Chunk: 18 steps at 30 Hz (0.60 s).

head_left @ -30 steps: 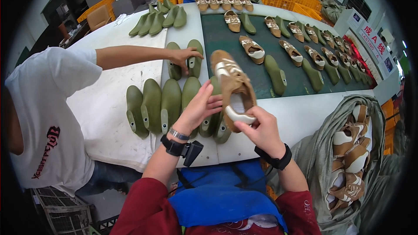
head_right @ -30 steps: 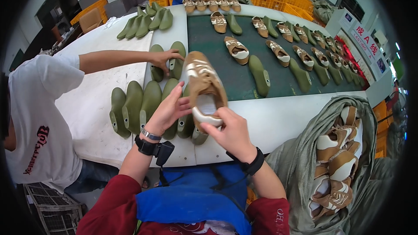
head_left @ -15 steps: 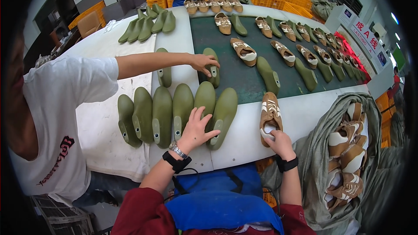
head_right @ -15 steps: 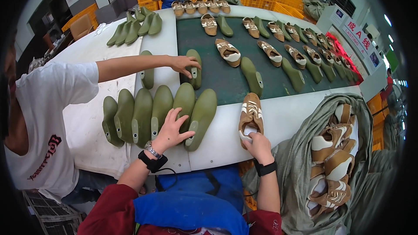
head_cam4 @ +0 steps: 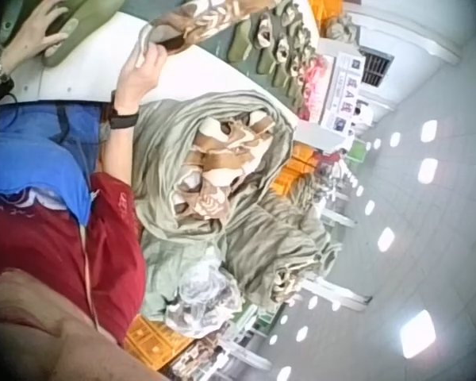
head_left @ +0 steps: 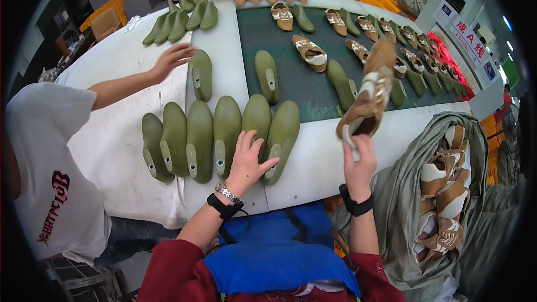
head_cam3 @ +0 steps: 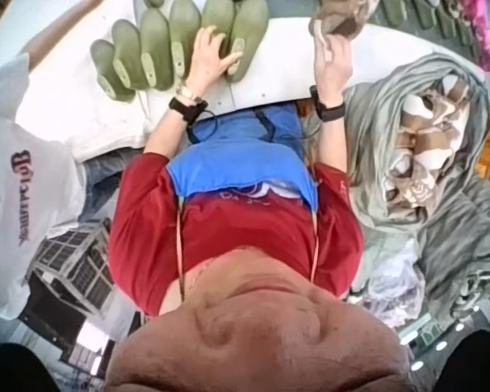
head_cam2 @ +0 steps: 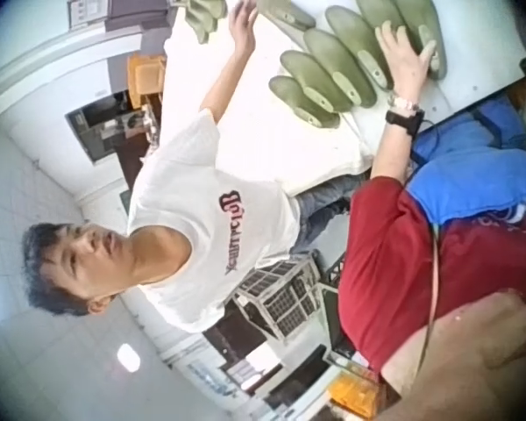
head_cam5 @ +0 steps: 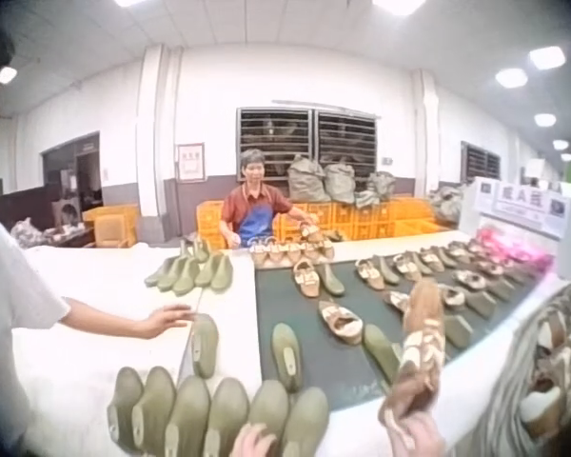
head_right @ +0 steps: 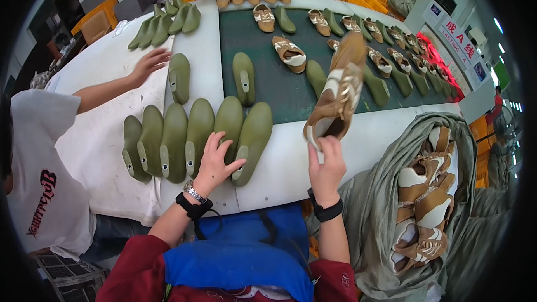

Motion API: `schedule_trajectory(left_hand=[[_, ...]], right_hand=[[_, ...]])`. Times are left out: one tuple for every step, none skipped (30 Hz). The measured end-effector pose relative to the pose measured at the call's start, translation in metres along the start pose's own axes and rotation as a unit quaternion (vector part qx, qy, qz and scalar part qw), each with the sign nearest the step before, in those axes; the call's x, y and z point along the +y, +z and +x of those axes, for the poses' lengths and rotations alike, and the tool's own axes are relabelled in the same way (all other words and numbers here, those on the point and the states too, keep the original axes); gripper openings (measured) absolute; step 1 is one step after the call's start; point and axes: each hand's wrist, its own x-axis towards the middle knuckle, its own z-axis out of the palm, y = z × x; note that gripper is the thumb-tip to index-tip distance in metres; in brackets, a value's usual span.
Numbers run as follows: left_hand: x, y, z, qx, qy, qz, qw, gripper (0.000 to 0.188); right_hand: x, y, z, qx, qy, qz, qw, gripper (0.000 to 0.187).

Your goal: Organizing finished shoe uppers onto shoe lasts on a production line workbench.

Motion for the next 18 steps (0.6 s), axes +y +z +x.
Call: schedule_trajectory(left_hand=[[0.000,0.001,0.000,-0.003,-0.005,-0.002,1.000,0.054],[0.000,0.003,0.000,0.002,-0.001,0.003,1.000,0.054],[0.001,0.003,-0.001,0.006,0.002,0.008,1.000,0.054],[0.001,0.003,-0.001,0.004,0.005,0.013,1.000,0.054],[0.001,0.003,-0.001,0.003,-0.002,0.013,1.000,0.054],[0.001,0.004,0.000,0.005,0.007,0.010,1.000,0.054],[0.002,0.006,0.000,0.008,0.015,0.008,1.000,0.054],[0.004,0.007,-0.004,0.008,0.013,0.006,1.000,0.054],[0.003,0.006,-0.005,0.001,0.011,0.006,1.000,0.054],[0.002,0.006,-0.006,-0.006,0.008,0.005,1.000,0.054],[0.001,0.006,-0.005,-0.003,0.005,0.006,1.000,0.054],[0.003,0.005,-0.007,-0.007,0.001,0.001,1.000,0.054],[0.003,0.003,-0.008,-0.007,-0.003,-0.002,1.000,0.054],[0.003,0.000,-0.012,-0.007,-0.007,0.000,1.000,0.054],[0.003,0.001,-0.009,-0.010,-0.007,0.004,1.000,0.054],[0.003,0.001,-0.007,-0.012,-0.007,0.007,1.000,0.053],[0.003,0.002,-0.006,-0.010,-0.004,0.006,1.000,0.053],[0.002,0.002,-0.005,-0.014,-0.007,0.003,1.000,0.053]], right_hand=[[-0.006,-0.001,0.010,0.081,-0.066,-0.005,0.994,0.017],[-0.008,-0.002,0.015,0.162,-0.132,-0.008,0.978,0.017],[-0.008,-0.004,0.011,0.155,-0.131,-0.009,0.979,0.017],[-0.007,-0.005,0.008,0.095,-0.121,0.014,0.988,0.017],[-0.006,-0.007,0.005,0.034,-0.112,0.038,0.992,0.019],[-0.002,-0.012,0.003,-0.107,-0.055,0.087,0.989,0.024],[0.002,-0.011,0.003,-0.243,0.034,0.151,0.958,0.027],[0.003,-0.014,0.002,-0.303,0.068,0.137,0.941,0.028],[-0.002,-0.018,0.004,-0.361,0.100,0.127,0.918,0.028],[-0.011,-0.022,0.003,-0.312,0.157,0.215,0.912,0.027],[-0.021,-0.030,0.009,-0.315,0.155,0.215,0.911,0.027],[-0.035,-0.045,0.010,-0.210,0.068,0.186,0.957,0.028],[-0.044,-0.052,0.013,-0.100,-0.024,0.157,0.982,0.030],[-0.047,-0.054,0.016,-0.027,-0.136,0.112,0.984,0.032],[-0.048,-0.056,0.022,0.053,-0.247,0.059,0.966,0.035],[-0.041,-0.054,0.020,0.059,-0.238,0.061,0.968,0.040],[-0.040,-0.050,0.019,0.039,-0.230,0.091,0.968,0.036],[-0.036,-0.042,0.017,-0.060,-0.160,0.092,0.981,0.036]])
